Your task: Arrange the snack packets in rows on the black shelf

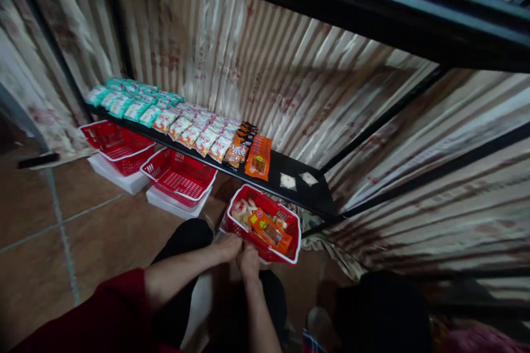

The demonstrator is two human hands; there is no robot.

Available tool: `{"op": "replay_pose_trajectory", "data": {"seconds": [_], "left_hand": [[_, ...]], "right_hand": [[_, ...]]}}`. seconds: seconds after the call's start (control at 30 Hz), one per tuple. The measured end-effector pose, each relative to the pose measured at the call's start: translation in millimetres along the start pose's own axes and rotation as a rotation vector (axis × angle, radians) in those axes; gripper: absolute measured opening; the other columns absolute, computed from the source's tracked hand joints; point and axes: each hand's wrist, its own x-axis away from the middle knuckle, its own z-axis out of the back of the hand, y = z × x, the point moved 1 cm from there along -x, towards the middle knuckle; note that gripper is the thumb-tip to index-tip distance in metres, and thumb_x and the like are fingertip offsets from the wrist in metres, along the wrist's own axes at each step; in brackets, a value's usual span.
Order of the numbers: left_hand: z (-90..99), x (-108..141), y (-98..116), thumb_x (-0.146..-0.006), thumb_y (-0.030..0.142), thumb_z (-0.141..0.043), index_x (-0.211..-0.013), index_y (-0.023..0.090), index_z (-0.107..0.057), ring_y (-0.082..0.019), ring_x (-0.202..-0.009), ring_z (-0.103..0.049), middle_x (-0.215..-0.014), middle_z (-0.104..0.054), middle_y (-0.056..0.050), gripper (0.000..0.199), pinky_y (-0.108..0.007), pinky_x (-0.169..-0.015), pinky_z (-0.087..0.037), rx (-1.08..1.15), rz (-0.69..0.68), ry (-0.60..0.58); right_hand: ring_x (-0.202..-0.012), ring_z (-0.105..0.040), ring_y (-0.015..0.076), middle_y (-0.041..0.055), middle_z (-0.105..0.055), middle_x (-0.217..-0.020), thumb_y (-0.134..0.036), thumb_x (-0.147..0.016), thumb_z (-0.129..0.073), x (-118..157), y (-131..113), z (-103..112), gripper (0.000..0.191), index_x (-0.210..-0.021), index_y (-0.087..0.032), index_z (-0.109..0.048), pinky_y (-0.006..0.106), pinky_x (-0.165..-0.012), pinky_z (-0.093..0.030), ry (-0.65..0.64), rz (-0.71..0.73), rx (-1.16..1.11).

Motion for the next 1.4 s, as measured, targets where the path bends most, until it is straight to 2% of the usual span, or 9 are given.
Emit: {"op": "replay_pose_trajectory", "data": {"seconds": [0.13,0.2,0.27,0.37,0.53,0.63,0.77,1.13,1.4], "left_hand": [[55.1,21,-24,-0.087,0.036,-0.054,-0.116,0.016,-0.054,-0.02,-0.098,-0.058,-0.115,-0.057,-0.008,0.034,-0.041,-0.083,-0.051,-0.091,0.111,-0.031],[90.9,33,-40,-0.088,0.026,-0.049,-0.109,0.013,-0.06,-0.024,-0.104,-0.058,-0.112,-0.061,-0.014,0.027,-0.04,-0.089,-0.049,-0.131,0.128,0.031],[129.8,43,-60,-0.086,0.022,-0.046,-0.12,0.013,-0.055,-0.027,-0.125,-0.044,-0.132,-0.049,-0.017,0.036,-0.041,-0.101,-0.04,-0.177,0.142,0.135],[185.3,53,-102,-0.082,0.023,-0.049,-0.135,0.011,-0.04,-0.03,-0.141,-0.011,-0.151,-0.021,-0.018,0.055,-0.045,-0.108,-0.031,-0.229,0.188,0.237],[250.2,68,-188,-0.083,0.03,-0.046,-0.142,0.017,-0.029,-0.03,-0.141,0.001,-0.155,-0.005,-0.014,0.062,-0.051,-0.106,-0.03,-0.264,0.357,0.293],[276.2,76,-227,-0.083,0.03,-0.045,-0.142,0.016,-0.028,-0.032,-0.141,0.001,-0.155,-0.005,-0.015,0.062,-0.051,-0.106,-0.027,-0.27,0.404,0.284],[305.2,68,-248,-0.082,0.026,-0.046,-0.14,0.012,-0.031,-0.032,-0.141,-0.003,-0.153,-0.009,-0.019,0.062,-0.05,-0.106,-0.027,-0.283,0.373,0.259],[355.8,-29,-265,-0.083,0.024,-0.044,-0.141,0.017,-0.032,-0.031,-0.141,0.0,-0.154,-0.008,-0.014,0.06,-0.05,-0.111,-0.015,-0.361,0.236,0.321],[398.3,-77,-334,-0.085,0.032,-0.041,-0.142,0.018,-0.03,-0.028,-0.142,0.001,-0.155,-0.012,-0.009,0.06,-0.046,-0.113,-0.01,-0.416,0.232,0.564]], "right_hand": [[-0.091,-0.067,0.0231,0.0158,-0.07,-0.097,-0.015,-0.085,-0.042,-20,-53,8,0.031,-0.104,-0.01,-0.066,0.029,-0.079,-0.049,0.059,0.144,-0.082],[-0.097,-0.065,0.0223,0.0153,-0.069,-0.103,-0.014,-0.084,-0.042,-35,-85,12,0.033,-0.108,-0.01,-0.064,0.03,-0.086,-0.048,0.102,0.204,-0.098],[-0.112,-0.057,0.0225,0.0151,-0.063,-0.117,-0.015,-0.082,-0.044,-56,-119,16,0.038,-0.116,-0.011,-0.06,0.033,-0.096,-0.043,0.185,0.308,-0.133],[-0.126,-0.044,0.0245,0.0165,-0.05,-0.133,-0.017,-0.08,-0.046,-99,-174,19,0.048,-0.128,-0.011,-0.051,0.039,-0.102,-0.039,0.316,0.456,-0.168],[-0.136,-0.027,0.028,0.0169,-0.032,-0.146,-0.019,-0.081,-0.049,-162,-262,20,0.055,-0.135,-0.012,-0.043,0.045,-0.108,-0.027,0.346,0.489,-0.103],[-0.138,-0.022,0.0287,0.0169,-0.029,-0.148,-0.02,-0.082,-0.052,-181,-294,18,0.057,-0.137,-0.013,-0.04,0.046,-0.11,-0.022,0.3,0.446,-0.051],[-0.138,-0.022,0.0288,0.0176,-0.033,-0.146,-0.022,-0.082,-0.053,-192,-313,10,0.057,-0.137,-0.012,-0.04,0.046,-0.11,-0.021,0.256,0.41,0.015],[-0.139,-0.022,0.0262,0.014,-0.038,-0.144,-0.025,-0.088,-0.046,-249,-351,-17,0.046,-0.133,-0.016,-0.046,0.05,-0.108,-0.026,0.434,0.503,-0.034],[-0.14,-0.015,0.0282,0.0132,-0.026,-0.15,-0.025,-0.091,-0.042,-304,-410,-37,0.046,-0.136,-0.018,-0.043,0.05,-0.106,-0.031,0.517,0.492,-0.06]]}}
